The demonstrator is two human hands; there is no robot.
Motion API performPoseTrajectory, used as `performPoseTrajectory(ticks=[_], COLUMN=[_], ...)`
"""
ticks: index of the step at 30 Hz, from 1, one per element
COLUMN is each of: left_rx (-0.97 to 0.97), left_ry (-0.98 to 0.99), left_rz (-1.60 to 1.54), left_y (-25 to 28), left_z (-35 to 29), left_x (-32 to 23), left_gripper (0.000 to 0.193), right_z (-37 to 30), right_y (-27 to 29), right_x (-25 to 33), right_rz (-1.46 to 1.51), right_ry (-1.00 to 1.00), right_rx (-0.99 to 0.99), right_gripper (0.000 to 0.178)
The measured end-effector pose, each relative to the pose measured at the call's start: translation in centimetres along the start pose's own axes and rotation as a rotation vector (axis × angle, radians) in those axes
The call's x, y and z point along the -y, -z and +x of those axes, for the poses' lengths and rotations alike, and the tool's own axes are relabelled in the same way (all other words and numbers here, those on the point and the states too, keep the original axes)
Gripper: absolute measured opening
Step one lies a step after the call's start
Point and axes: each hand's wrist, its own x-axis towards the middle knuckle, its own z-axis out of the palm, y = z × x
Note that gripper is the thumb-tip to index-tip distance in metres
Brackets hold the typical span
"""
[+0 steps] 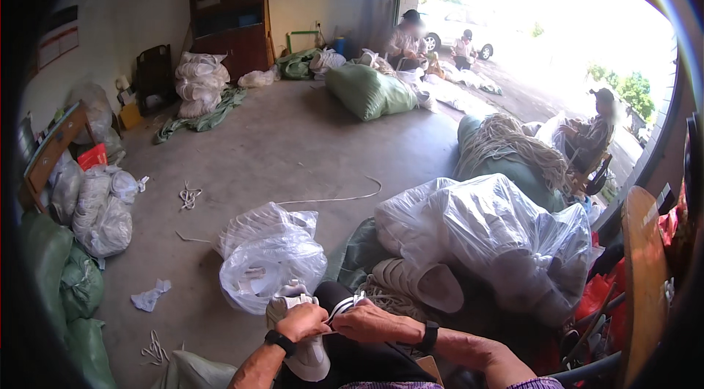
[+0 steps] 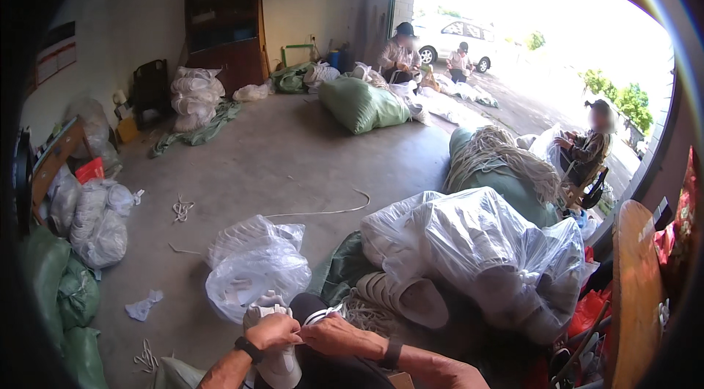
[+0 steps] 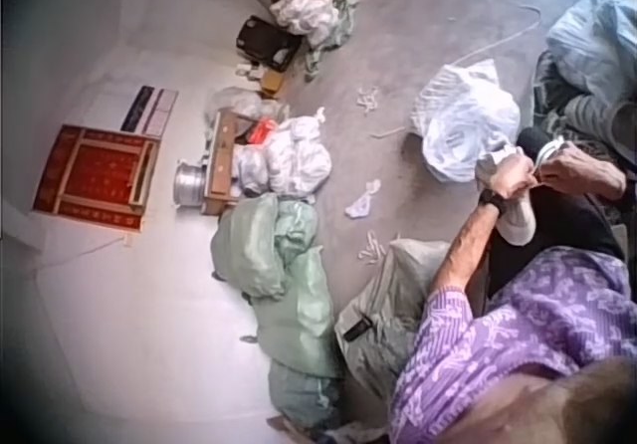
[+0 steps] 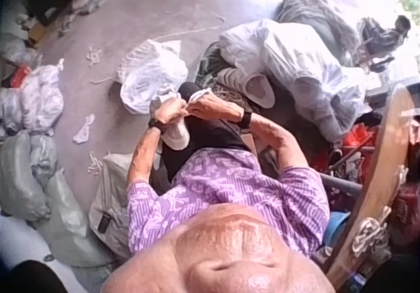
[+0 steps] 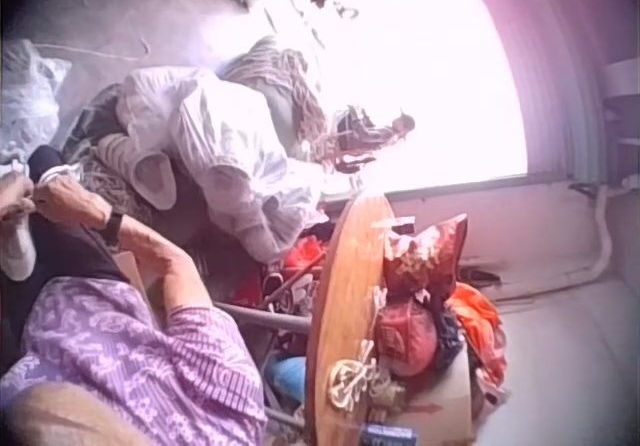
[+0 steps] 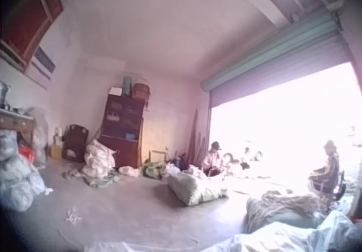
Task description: Insert and thread laces into a new shoe.
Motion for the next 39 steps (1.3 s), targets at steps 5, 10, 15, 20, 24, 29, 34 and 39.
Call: performPoseTrajectory(ticks=[5,10,15,20,24,29,34,39], left_rx=[-0.192,-0.527,-0.689,-0.745,-0.798,-0.841,-0.948,-1.145], left_ry=[0.236,0.221,0.212,0.257,0.207,0.052,-0.243,-0.313], left_rz=[-0.950,-1.783,-1.841,-1.912,-1.925,-2.014,-2.030,-1.924], left_y=[0.6,-0.6,-1.5,-3.1,-3.2,-1.4,2.0,5.9], left_z=[-2.7,-6.5,-8.0,-9.2,-9.5,-10.6,-14.2,-21.3], left_x=[-0.3,3.2,5.1,6.6,5.9,6.3,7.9,11.0], left_gripper=[0.024,0.021,0.022,0.025,0.024,0.023,0.022,0.023], right_z=[-3.7,-7.9,-8.7,-8.8,-9.0,-11.4,-18.3,-30.7], right_y=[2.8,4.7,6.7,5.5,4.6,6.2,10.4,18.1], right_x=[-1.0,-3.4,-3.8,-6.0,-5.4,-5.4,-9.4,-15.2], right_rz=[-0.054,-0.158,-0.095,-0.077,0.004,0.943,1.653,2.178], right_ry=[-0.171,-0.365,-0.555,-0.613,-0.706,-1.024,-0.652,-0.513], right_rx=[-0.015,-0.031,-0.125,-0.084,-0.059,-0.330,-0.715,-1.037], right_gripper=[0.008,0.011,0.009,0.011,0.014,0.017,0.020,0.020])
